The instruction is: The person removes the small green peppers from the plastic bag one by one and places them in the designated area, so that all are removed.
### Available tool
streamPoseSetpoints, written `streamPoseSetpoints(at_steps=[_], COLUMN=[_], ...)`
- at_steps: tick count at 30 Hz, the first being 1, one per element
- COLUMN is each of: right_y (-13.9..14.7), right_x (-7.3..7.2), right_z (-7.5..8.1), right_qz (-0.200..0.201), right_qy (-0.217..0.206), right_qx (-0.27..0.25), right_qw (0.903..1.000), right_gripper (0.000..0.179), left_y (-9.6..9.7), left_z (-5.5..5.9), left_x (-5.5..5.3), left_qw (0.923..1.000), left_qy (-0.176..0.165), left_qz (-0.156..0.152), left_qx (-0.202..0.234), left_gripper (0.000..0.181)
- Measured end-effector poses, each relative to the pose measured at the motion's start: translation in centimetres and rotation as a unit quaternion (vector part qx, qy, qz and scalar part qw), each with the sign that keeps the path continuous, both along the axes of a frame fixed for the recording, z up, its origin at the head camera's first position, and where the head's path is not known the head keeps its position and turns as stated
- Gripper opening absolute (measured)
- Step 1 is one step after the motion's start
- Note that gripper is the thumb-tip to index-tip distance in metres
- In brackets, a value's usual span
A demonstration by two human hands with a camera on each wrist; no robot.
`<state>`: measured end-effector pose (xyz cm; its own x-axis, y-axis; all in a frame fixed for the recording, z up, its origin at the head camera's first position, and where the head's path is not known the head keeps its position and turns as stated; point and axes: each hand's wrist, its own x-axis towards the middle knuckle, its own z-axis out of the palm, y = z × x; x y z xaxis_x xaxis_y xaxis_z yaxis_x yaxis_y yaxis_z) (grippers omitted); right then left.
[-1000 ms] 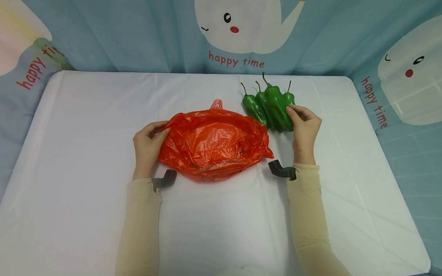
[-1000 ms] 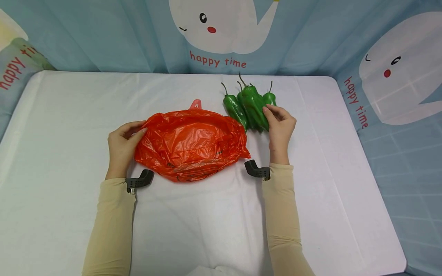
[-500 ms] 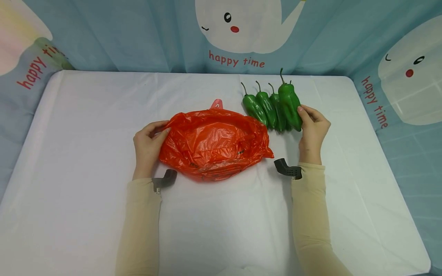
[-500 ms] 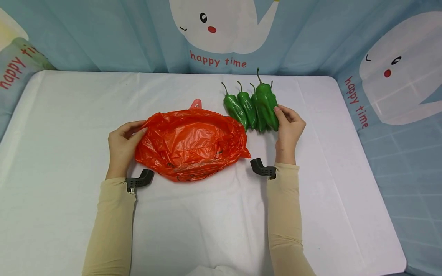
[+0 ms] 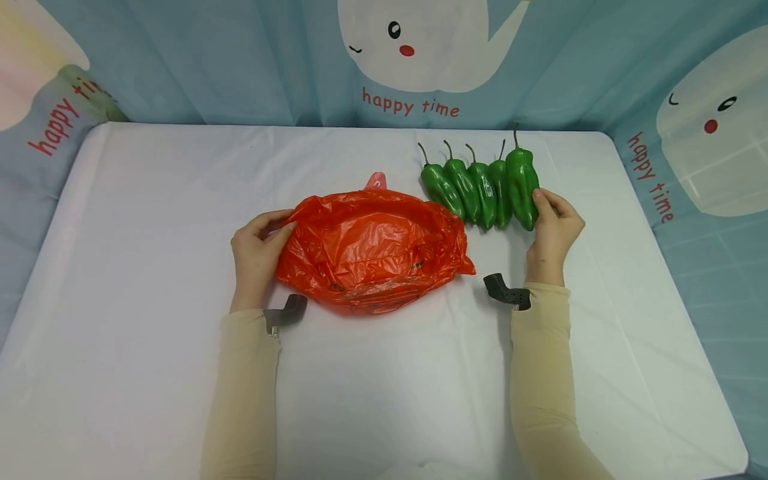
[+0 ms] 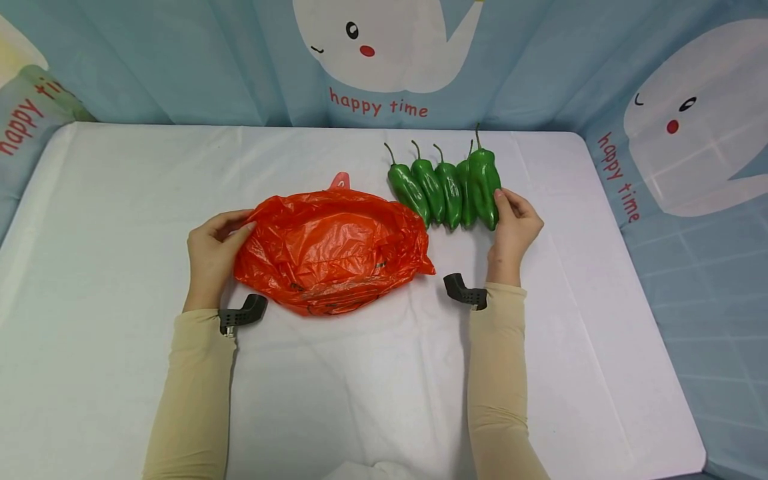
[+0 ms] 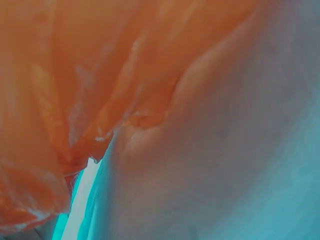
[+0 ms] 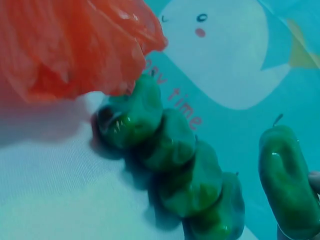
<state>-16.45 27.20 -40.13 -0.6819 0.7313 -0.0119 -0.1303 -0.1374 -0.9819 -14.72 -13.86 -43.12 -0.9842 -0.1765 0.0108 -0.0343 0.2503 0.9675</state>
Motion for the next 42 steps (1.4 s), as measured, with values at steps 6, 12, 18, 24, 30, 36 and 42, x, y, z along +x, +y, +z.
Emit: streamPoseSetpoints(at_steps=[6,12,18,24,30,36,42], right_y=[0.9,1.7,2.0,2.1,2.2,2.6,2.9], right_x=[0.1,0.0,0.0,0.0,0.0,0.3,0.5], right_z=[-0.7,-1.4,-1.8,-2.2,-2.4,-2.3,-2.0], right_qz=[-0.026,-0.042,-0.041,-0.041,-0.022,0.038,0.066], right_qy=[-0.020,-0.036,-0.044,-0.051,-0.055,-0.055,-0.067], right_qx=[-0.003,-0.021,-0.023,-0.027,-0.026,-0.052,-0.059], right_qw=[0.9995,0.9983,0.9979,0.9975,0.9979,0.9964,0.9938], right_gripper=[0.004,0.002,0.003,0.004,0.007,0.013,0.018], left_y=[0.0,0.0,0.0,-0.1,-0.1,0.0,-0.1], left_z=[-0.1,-0.1,0.0,0.0,-0.1,0.0,0.0], left_x=[0.0,0.0,0.0,0.1,0.0,0.0,0.0], left_qw=[1.0000,1.0000,0.9999,0.9999,0.9999,0.9998,0.9999], left_qy=[0.001,-0.003,-0.011,-0.012,-0.012,-0.018,-0.016], left_qz=[0.000,0.002,0.002,0.000,-0.001,0.000,-0.001], left_qx=[0.000,0.001,0.002,0.002,0.002,0.003,0.000], left_gripper=[0.028,0.028,0.029,0.030,0.030,0.030,0.029])
